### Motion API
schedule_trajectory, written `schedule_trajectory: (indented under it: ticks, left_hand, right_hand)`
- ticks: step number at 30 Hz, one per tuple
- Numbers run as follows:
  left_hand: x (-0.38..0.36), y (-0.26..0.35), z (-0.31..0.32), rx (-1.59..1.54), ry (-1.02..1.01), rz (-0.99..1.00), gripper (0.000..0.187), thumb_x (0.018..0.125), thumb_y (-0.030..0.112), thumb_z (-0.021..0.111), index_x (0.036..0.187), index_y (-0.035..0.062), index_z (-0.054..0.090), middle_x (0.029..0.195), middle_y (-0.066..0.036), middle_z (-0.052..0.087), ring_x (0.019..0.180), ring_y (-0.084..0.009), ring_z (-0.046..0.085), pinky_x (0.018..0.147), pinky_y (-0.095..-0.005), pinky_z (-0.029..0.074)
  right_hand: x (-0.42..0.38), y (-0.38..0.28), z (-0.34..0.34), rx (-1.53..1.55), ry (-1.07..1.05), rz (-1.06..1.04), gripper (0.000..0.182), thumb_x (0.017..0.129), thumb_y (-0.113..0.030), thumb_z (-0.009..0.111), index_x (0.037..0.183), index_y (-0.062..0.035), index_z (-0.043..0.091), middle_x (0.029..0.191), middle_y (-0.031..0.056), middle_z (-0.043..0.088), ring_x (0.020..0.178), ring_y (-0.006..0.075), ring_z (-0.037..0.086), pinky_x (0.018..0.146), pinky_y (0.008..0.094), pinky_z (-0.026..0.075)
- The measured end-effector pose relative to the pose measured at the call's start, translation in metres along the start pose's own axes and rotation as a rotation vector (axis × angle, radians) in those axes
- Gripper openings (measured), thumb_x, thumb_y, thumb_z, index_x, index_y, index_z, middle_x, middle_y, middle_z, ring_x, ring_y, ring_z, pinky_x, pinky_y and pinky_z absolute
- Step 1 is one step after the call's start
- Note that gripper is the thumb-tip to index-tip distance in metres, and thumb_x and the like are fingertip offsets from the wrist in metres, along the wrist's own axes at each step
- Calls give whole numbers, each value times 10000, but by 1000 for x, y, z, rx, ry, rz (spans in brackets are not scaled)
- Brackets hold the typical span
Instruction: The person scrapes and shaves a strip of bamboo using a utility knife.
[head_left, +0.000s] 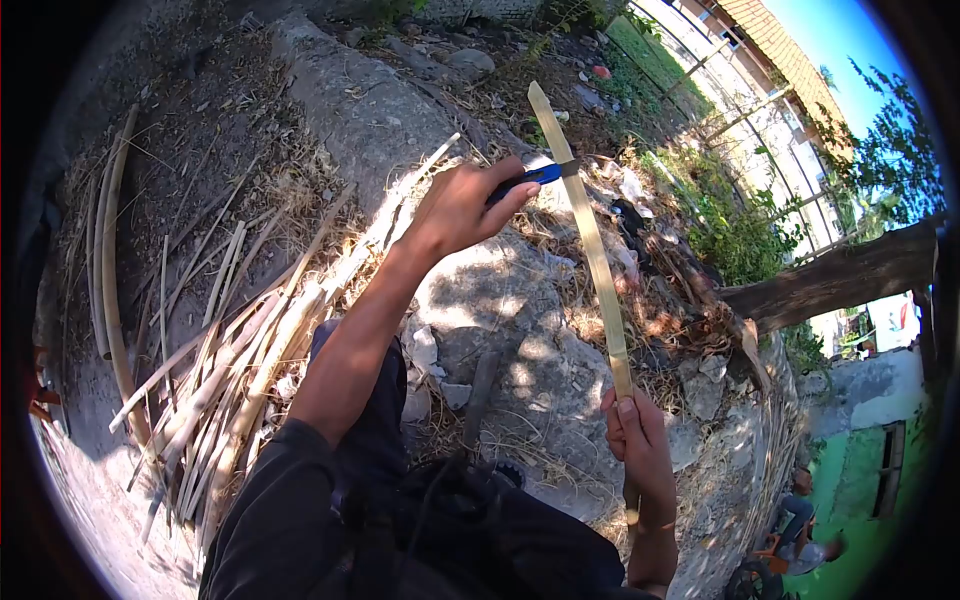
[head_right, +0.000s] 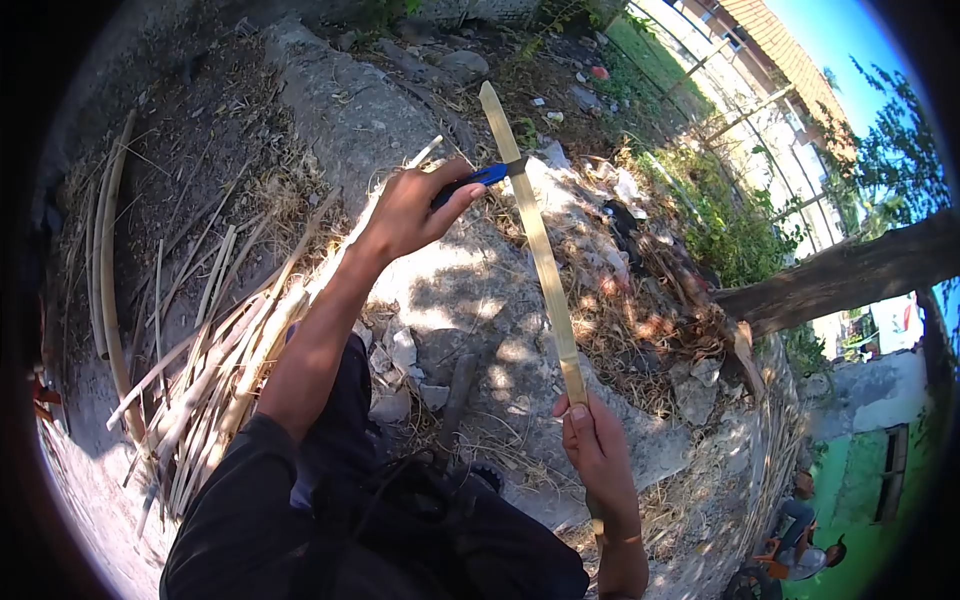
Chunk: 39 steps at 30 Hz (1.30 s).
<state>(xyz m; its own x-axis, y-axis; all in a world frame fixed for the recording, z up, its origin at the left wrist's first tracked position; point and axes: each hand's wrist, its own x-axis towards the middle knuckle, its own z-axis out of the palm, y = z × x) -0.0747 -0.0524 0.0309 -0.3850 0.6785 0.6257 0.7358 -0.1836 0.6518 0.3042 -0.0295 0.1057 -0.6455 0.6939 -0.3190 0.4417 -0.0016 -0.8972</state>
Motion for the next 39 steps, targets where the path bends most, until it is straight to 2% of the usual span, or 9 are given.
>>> schedule_trajectory:
  ticks: [7,9,19,21,25,29,31,34,39]
  left_hand:
    - [5,-10,7,-20,-48,-48,383,1075,439,660,1149,71,735,658,-149,634,559,-355,614,572,-463,449]
    - [7,-23,-6,7,-36,-161,413,1081,446,640,1153,49,727,687,-158,650,577,-318,633,587,-463,460]
    - [6,-34,-2,-6,26,-66,405,1094,421,639,1154,35,747,640,-111,586,541,-222,521,560,-433,385]
    - [6,-43,-11,-40,-37,-232,442,1104,439,624,1188,26,757,605,-92,576,530,-177,506,545,-423,370]
    - [1,-37,1,-32,-139,-106,439,1111,451,607,1126,34,744,609,-89,550,536,-189,468,564,-422,367]
    - [8,-50,7,-15,6,-106,403,1121,424,602,1068,46,733,605,-80,526,537,-180,439,563,-418,349]
    - [7,-60,-10,18,-24,-310,405,1118,408,614,1085,21,728,611,-74,528,547,-157,428,560,-412,333]
    - [0,-70,-18,59,-6,-317,424,1102,443,612,1084,41,745,648,-137,633,543,-245,551,592,-444,426]
    - [1,-81,-31,-18,282,-419,388,1112,357,603,1065,-13,714,673,-112,616,594,-181,511,586,-406,406]
  right_hand:
    - [1,-5,0,17,21,45,238,1184,-176,424,1126,-38,609,694,-96,341,564,11,274,505,234,209]
    - [-10,7,-2,29,6,52,235,1183,-176,425,1124,-39,607,693,-96,338,562,11,273,502,233,210]
    - [-7,18,-2,136,-83,113,237,1181,-180,420,1133,-37,604,694,-89,342,554,18,277,499,236,210]
    - [-12,26,-5,169,-129,126,234,1180,-177,419,1131,-39,602,697,-88,342,554,17,275,498,235,208]
    - [-7,29,-5,221,-117,156,235,1180,-180,415,1135,-42,600,703,-88,345,552,14,266,493,236,206]
    - [-8,27,-5,215,-114,157,231,1180,-186,419,1148,-42,598,706,-90,343,553,11,266,493,230,205]
    - [-20,31,-5,212,-140,188,245,1179,-197,429,1146,-37,611,702,-91,350,566,14,278,511,234,226]
    - [-34,29,-7,65,-187,107,263,1179,-208,437,1133,-33,628,697,-92,358,583,20,292,535,241,250]
    - [-19,17,6,-3,-63,39,274,1183,-208,434,1151,-27,637,695,-96,354,586,22,296,541,242,254]
